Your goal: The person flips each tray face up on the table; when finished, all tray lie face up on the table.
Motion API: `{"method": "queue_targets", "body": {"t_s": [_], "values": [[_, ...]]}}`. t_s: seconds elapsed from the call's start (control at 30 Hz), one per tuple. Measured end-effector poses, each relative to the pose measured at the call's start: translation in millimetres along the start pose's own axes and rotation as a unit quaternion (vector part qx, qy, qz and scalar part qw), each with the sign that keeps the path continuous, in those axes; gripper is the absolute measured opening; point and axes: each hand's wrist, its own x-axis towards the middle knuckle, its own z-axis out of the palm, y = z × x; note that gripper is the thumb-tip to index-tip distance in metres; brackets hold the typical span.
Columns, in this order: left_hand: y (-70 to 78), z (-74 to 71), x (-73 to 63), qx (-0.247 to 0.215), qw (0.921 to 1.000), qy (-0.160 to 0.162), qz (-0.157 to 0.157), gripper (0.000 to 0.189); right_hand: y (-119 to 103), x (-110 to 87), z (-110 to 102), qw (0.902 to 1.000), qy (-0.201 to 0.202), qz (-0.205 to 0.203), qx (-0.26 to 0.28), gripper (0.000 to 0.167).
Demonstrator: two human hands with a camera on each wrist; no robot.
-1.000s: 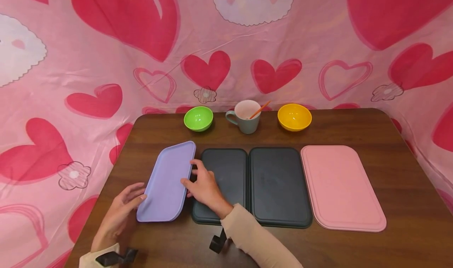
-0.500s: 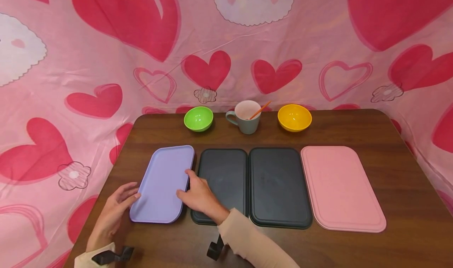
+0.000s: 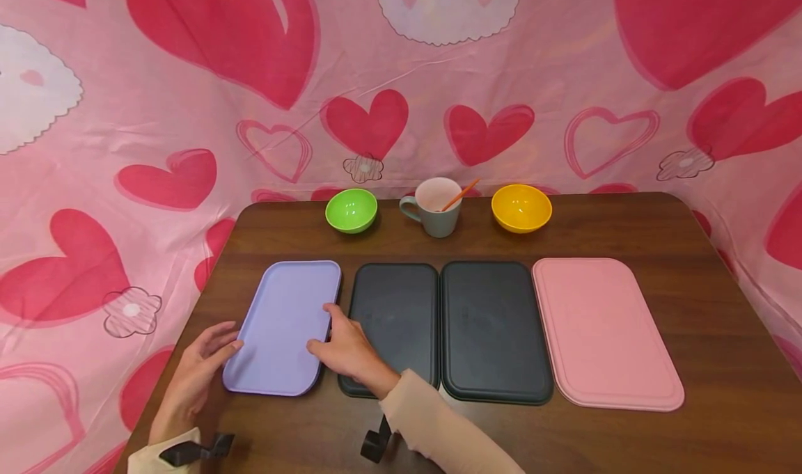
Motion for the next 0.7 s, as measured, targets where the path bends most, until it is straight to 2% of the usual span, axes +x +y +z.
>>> {"method": "queue_targets", "body": {"t_s": [0.13, 0.27, 0.7], "values": [[0.3, -2.4, 0.7, 0.003, 1.0, 0.005, -0.006, 0.055, 1, 2.7, 3, 1.0, 0.004, -0.001, -0.001, 0.064], [1.2, -4.4, 1.7, 0.01, 0.9999, 0.006, -0.003, 0.054, 0, 5.5, 5, 0.9997, 0.006, 0.004, -0.024, 0.065], [1.0, -8.3, 6.3, 0.025, 0.9996, -0.007, -0.007, 0.057, -11, 6.7, 8, 0.9956, -0.019, 0.026, -0.088, 0.074]]}}
